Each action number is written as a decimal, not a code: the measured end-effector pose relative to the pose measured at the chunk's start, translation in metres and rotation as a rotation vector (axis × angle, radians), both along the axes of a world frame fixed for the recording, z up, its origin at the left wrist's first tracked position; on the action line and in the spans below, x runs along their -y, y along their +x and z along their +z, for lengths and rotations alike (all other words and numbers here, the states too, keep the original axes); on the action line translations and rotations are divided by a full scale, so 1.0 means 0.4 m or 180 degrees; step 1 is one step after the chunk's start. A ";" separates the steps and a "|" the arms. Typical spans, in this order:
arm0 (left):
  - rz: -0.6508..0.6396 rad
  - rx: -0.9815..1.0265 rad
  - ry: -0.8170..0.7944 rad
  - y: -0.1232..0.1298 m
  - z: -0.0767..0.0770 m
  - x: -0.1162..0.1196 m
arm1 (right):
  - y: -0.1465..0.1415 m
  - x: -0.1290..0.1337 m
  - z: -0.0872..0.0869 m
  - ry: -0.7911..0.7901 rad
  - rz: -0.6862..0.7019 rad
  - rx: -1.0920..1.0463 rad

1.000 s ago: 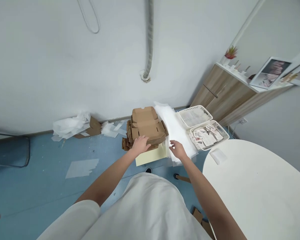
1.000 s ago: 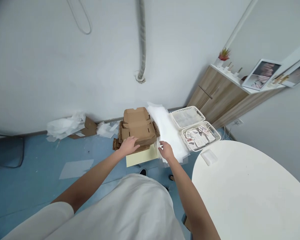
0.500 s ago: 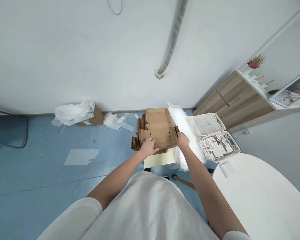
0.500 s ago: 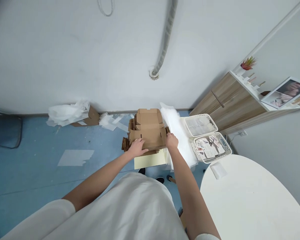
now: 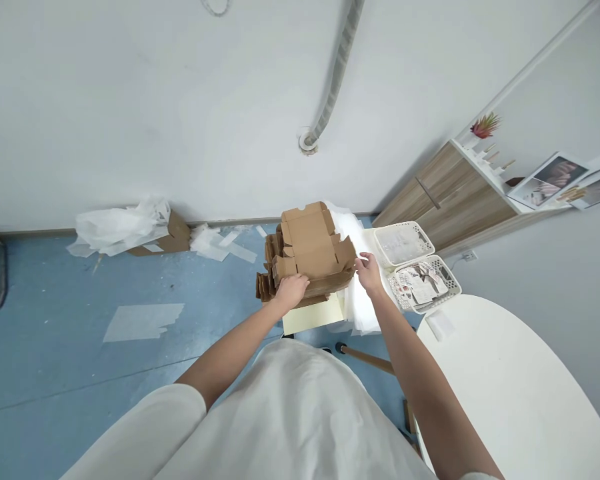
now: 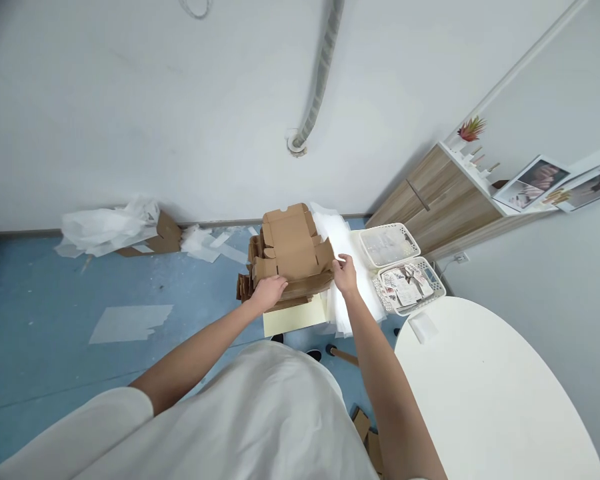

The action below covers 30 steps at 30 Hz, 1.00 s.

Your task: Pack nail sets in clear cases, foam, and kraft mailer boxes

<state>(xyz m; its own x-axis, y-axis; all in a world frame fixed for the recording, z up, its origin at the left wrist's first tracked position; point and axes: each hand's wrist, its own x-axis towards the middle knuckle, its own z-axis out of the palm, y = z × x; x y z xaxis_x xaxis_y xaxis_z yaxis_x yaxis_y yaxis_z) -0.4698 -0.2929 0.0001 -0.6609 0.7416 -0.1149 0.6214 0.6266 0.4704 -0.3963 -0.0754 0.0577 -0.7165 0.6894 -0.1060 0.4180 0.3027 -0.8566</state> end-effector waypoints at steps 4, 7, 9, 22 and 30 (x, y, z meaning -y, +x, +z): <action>0.0172 -0.0283 -0.0119 0.004 0.001 -0.003 | 0.063 0.059 -0.005 0.1070 -0.0227 -0.0179; 0.0145 -0.0303 -0.0079 0.006 0.007 -0.002 | 0.100 0.107 -0.023 0.1387 0.0811 0.0335; 0.0152 -0.0273 -0.0004 0.006 0.012 0.000 | 0.109 0.130 -0.041 0.1677 0.1452 0.0801; 0.0269 -0.0309 0.1207 0.060 0.071 -0.010 | 0.110 0.080 -0.021 0.0322 0.1258 0.0487; -0.0761 -0.0127 0.1097 0.154 0.082 -0.071 | 0.184 0.015 0.151 0.0291 0.0127 -0.0056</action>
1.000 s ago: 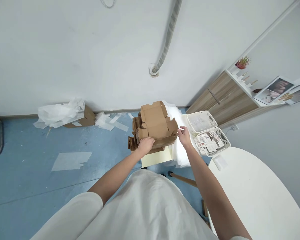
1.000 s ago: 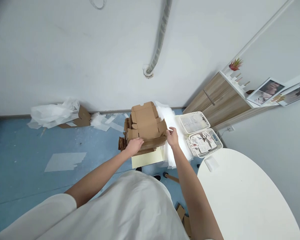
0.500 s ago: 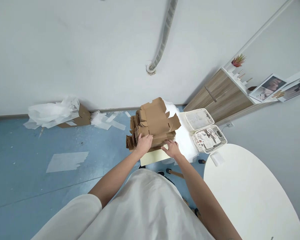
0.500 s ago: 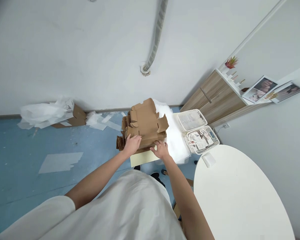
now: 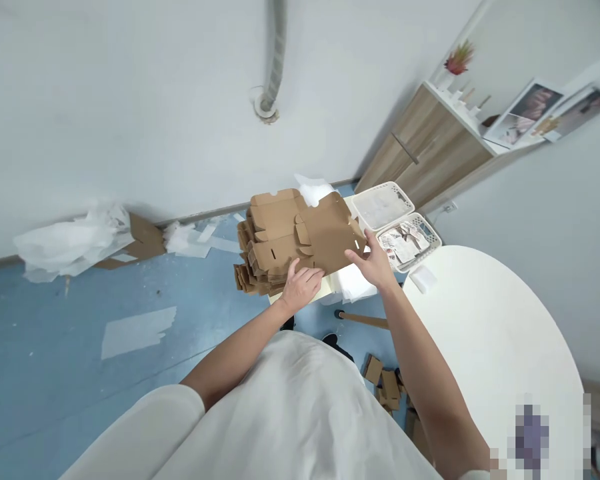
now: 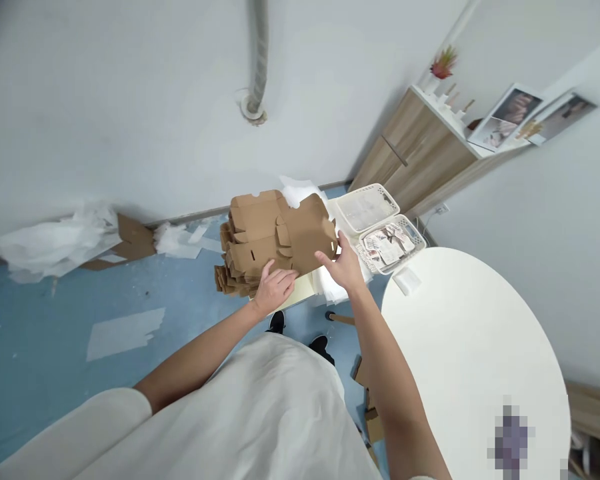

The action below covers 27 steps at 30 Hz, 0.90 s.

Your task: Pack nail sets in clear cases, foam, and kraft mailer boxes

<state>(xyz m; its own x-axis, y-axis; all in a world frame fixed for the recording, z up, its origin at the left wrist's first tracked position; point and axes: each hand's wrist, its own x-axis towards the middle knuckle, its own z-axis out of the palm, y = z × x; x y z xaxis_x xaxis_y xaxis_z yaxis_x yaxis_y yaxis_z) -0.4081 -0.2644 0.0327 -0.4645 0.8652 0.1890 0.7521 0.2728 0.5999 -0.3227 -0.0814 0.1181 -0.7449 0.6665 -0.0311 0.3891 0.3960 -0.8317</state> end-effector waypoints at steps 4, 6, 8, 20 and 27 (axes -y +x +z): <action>-0.0569 -0.0026 -0.0051 0.066 0.018 -0.057 | 0.078 -0.034 0.015 0.0655 -0.0531 0.0571; -0.0752 -0.0043 -0.0065 0.104 0.030 -0.090 | 0.137 -0.055 0.009 0.0730 -0.0709 0.0576; -0.0801 -0.0107 -0.0081 0.145 0.042 -0.122 | 0.212 -0.078 -0.003 0.0681 -0.0956 0.0386; -0.0052 0.2122 -0.0505 0.465 -0.035 -0.298 | 0.786 -0.174 -0.140 0.0014 -0.3030 -0.1616; -0.0631 0.3048 -0.0631 0.691 -0.024 -0.437 | 1.023 -0.136 -0.223 0.0049 -0.3745 -0.1634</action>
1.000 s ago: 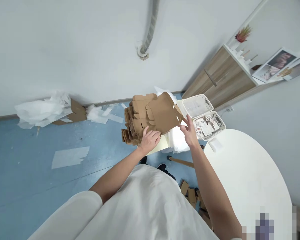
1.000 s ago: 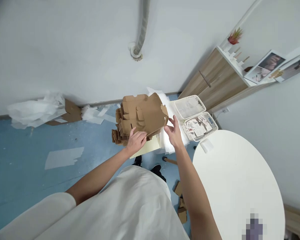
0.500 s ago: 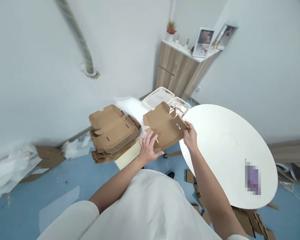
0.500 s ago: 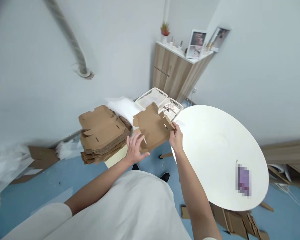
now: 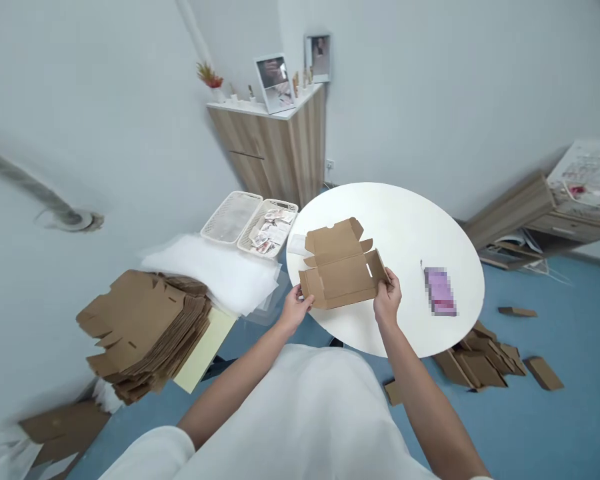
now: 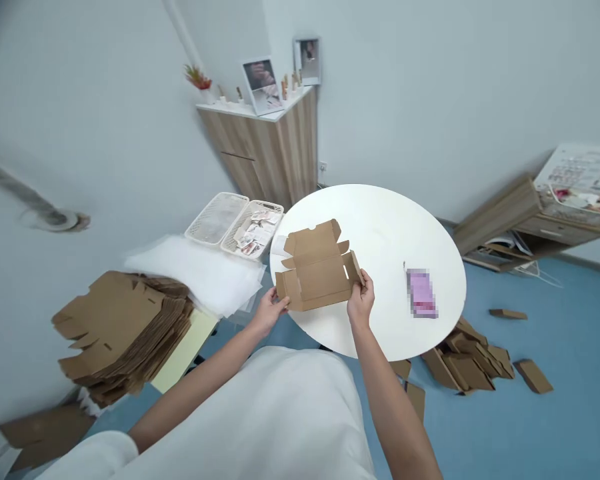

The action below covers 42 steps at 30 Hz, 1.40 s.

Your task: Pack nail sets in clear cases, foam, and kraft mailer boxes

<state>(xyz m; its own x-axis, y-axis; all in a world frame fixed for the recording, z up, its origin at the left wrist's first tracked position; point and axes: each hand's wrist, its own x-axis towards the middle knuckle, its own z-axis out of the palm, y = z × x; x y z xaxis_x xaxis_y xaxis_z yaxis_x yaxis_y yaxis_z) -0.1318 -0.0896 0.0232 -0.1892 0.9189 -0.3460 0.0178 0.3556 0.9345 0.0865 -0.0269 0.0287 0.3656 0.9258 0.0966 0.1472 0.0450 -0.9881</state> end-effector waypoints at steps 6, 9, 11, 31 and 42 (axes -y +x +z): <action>-0.0318 -0.0662 -0.0045 0.110 -0.023 -0.068 | 0.149 0.036 -0.056 -0.0409 -0.0372 -0.0054; -0.0540 -0.1100 -0.0103 0.122 -0.043 -0.092 | 0.208 0.049 -0.082 -0.0745 -0.0384 0.0058; -0.0642 -0.1315 -0.0139 0.123 -0.059 -0.110 | 0.236 0.057 -0.098 -0.0974 -0.0412 0.0156; -0.1146 -0.2736 0.0507 0.090 -0.103 -0.119 | 0.287 0.013 -0.157 -0.1518 0.0372 0.1953; -0.2943 -0.4044 0.0872 0.169 -0.112 -0.109 | 0.248 -0.242 -0.153 -0.1686 0.1107 0.1123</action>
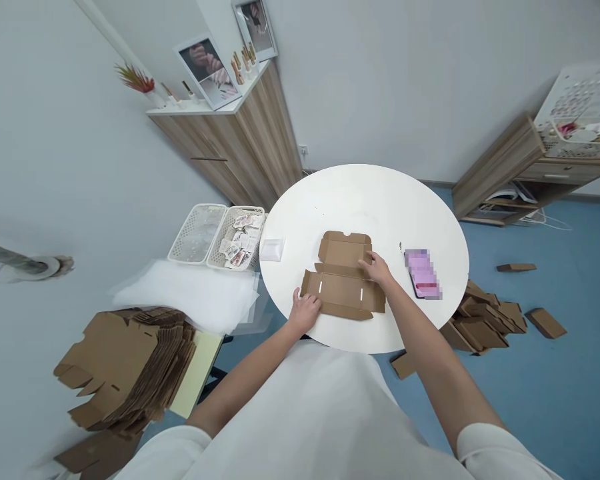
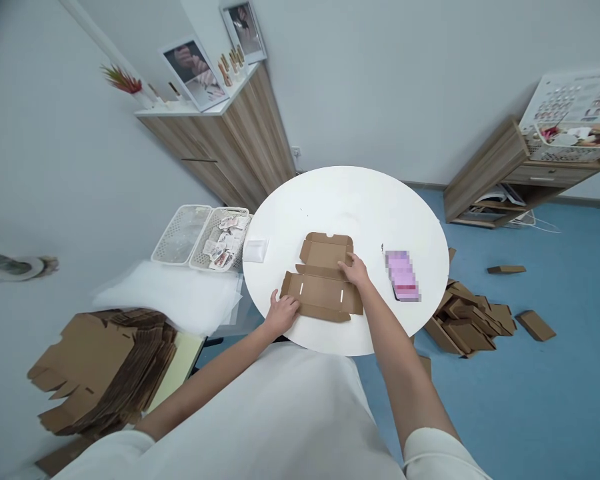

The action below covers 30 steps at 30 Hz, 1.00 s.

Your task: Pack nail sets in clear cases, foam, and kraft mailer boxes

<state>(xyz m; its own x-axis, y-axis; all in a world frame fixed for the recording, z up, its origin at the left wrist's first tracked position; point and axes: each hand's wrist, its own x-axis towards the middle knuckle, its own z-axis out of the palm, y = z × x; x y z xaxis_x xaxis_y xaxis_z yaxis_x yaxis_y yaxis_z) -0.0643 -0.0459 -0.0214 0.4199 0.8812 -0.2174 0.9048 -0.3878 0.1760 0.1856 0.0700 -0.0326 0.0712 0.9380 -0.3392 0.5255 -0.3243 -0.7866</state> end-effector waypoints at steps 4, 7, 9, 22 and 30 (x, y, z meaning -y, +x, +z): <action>-0.0176 -0.0089 -0.0077 0.001 -0.008 0.002 | -0.009 -0.001 -0.029 -0.0078 -0.0278 0.0147; -0.0186 -0.0128 0.0003 0.002 -0.002 -0.004 | -0.014 0.010 -0.035 -0.0052 -0.0367 0.0177; -0.0184 -0.0187 0.0108 0.004 0.006 -0.014 | -0.015 0.020 -0.033 0.0005 -0.0336 0.0093; -0.0412 -0.0985 -0.0479 0.024 0.043 -0.125 | -0.006 0.098 0.021 0.0122 0.0708 0.0741; -0.0263 -0.0664 -0.0401 0.027 0.049 -0.131 | -0.033 0.178 0.028 0.0945 0.1950 0.1844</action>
<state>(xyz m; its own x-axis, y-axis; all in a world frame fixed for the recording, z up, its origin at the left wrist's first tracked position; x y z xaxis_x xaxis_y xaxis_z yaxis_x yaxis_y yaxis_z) -0.0534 0.0066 -0.0016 0.4240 0.8062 -0.4126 0.8927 -0.4488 0.0405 0.1726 -0.0012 -0.0215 -0.3866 0.9111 -0.1427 0.8805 0.3187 -0.3509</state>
